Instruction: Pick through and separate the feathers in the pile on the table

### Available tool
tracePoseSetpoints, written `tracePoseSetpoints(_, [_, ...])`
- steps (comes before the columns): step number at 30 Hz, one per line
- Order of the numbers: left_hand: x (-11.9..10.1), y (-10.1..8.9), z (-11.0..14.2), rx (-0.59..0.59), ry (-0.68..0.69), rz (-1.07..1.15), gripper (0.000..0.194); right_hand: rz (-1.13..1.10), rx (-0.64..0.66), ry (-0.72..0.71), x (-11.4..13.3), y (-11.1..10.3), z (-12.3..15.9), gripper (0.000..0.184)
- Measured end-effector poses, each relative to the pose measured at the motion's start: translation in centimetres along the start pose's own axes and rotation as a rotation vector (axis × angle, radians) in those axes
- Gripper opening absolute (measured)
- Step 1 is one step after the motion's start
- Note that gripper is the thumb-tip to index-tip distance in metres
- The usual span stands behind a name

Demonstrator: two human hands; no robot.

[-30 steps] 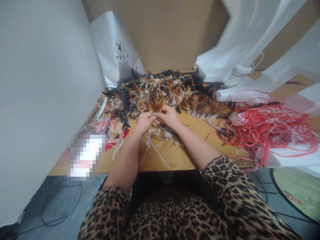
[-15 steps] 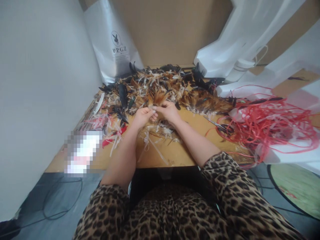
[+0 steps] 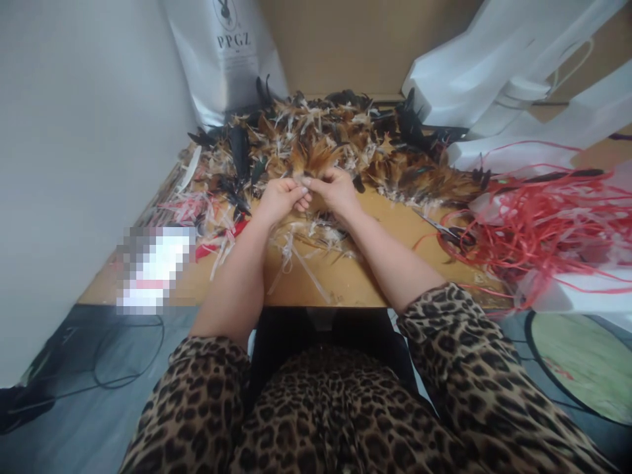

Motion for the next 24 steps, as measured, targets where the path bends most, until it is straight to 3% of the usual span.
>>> tracePoseSetpoints(3, [0.0,-0.7,-0.2,-0.083,0.026,0.015,0.013,0.125,-0.079,-0.107,0.2,0.3,0.2,0.024])
tracePoseSetpoints(6, [-0.1,-1.6,-0.3,-0.198,0.092,0.042,0.017,0.232,0.042,-0.077,0.7,0.8,0.6,0.02])
tracePoseSetpoints(13, [-0.4,-2.1,-0.1,-0.311,0.111,0.142,0.022,0.708,0.792,0.065,3.8,5.2,4.2,0.016])
tracePoseSetpoints(16, [-0.4,-1.9,0.0,-0.284,0.1,0.161,0.021,0.978,1.009,0.054,4.4,7.3,6.8,0.015])
tracePoseSetpoints(21, [-0.5,-1.5,0.1,-0.247,0.061,0.165,0.022,1.408,0.866,-0.051,3.1,8.7,9.6,0.02])
tracePoseSetpoints(24, [-0.6,-1.3,0.2,-0.236,0.056,0.188,0.022,1.392,0.875,-0.061,2.1,8.8,9.9,0.02])
Point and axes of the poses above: each hand's wrist, its own z-axis away from the middle knuckle, its own y-axis out of the palm, x = y × z, the point moved 3 cm from there along -z, towards the middle knuckle, and after that the axes turned 13 degrees about x, right-handed, at the moved point
